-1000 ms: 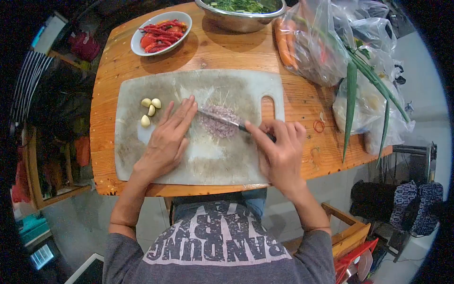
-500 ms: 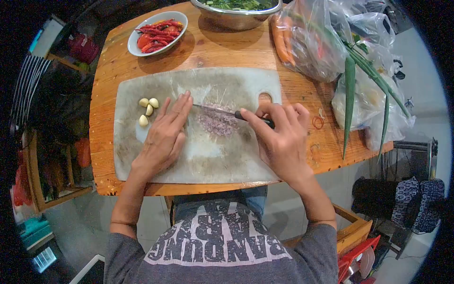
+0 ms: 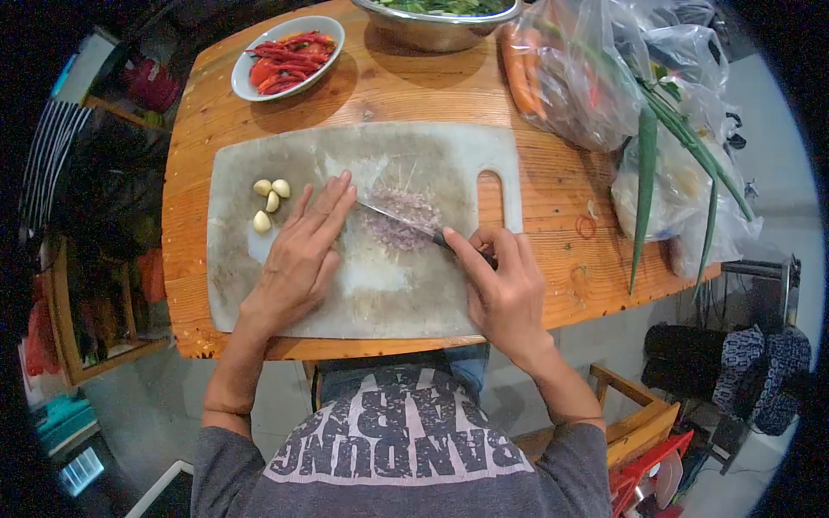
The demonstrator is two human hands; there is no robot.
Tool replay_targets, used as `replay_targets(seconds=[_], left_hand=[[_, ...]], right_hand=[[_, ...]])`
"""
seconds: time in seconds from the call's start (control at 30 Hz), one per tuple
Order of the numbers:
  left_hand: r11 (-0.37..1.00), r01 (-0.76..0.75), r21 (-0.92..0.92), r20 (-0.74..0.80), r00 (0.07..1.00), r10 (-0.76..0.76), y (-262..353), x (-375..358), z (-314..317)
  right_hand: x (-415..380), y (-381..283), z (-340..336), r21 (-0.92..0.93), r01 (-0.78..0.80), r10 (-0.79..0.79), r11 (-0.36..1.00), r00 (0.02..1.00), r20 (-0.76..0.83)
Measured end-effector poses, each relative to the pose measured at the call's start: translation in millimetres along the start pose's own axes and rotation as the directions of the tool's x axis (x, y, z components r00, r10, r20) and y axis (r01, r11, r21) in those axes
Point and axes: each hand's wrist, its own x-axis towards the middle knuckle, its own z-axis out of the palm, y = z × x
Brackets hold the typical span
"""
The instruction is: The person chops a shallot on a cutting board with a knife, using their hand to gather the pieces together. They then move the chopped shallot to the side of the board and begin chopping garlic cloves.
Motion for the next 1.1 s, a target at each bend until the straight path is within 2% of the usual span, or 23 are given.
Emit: replay_targets(seconds=[0.13,0.3,0.43,0.6,0.83,0.93,1.1], left_hand=[[1.0,0.003,0.023,-0.027,1.0,-0.002,1,3,1],[0.998,0.001,0.058,-0.032,0.999,0.001,0,5,-4],[0.997,-0.02,0.078,-0.026,0.999,0.022,-1,20,-26],[0.998,-0.047,0.051,0.073,0.996,0.043,-19,37,-19],[0.999,-0.026,0.034,0.136,0.99,0.022,-7,20,-20],[0.998,-0.043,0.04,0.096,0.995,0.039,-1,10,-17],[0.997,-0.061,-0.04,-0.074,0.996,0.058,13,6,-29]], right_hand=[[0,-9,-3,-0.036,0.01,-0.009,0.999,0.999,0.032],[16,-7,-16,0.038,0.018,-0.018,0.999,1.0,-0.007],[37,2,-22,0.004,0.058,-0.058,0.998,0.997,-0.044],[44,37,-1,0.056,0.081,-0.076,0.995,0.993,-0.088],[28,38,-4,0.072,0.096,-0.095,0.993,0.995,-0.022],[21,33,-7,0.007,0.15,-0.15,0.989,0.987,-0.066],[14,38,-22,0.095,0.076,-0.071,0.993,0.996,-0.052]])
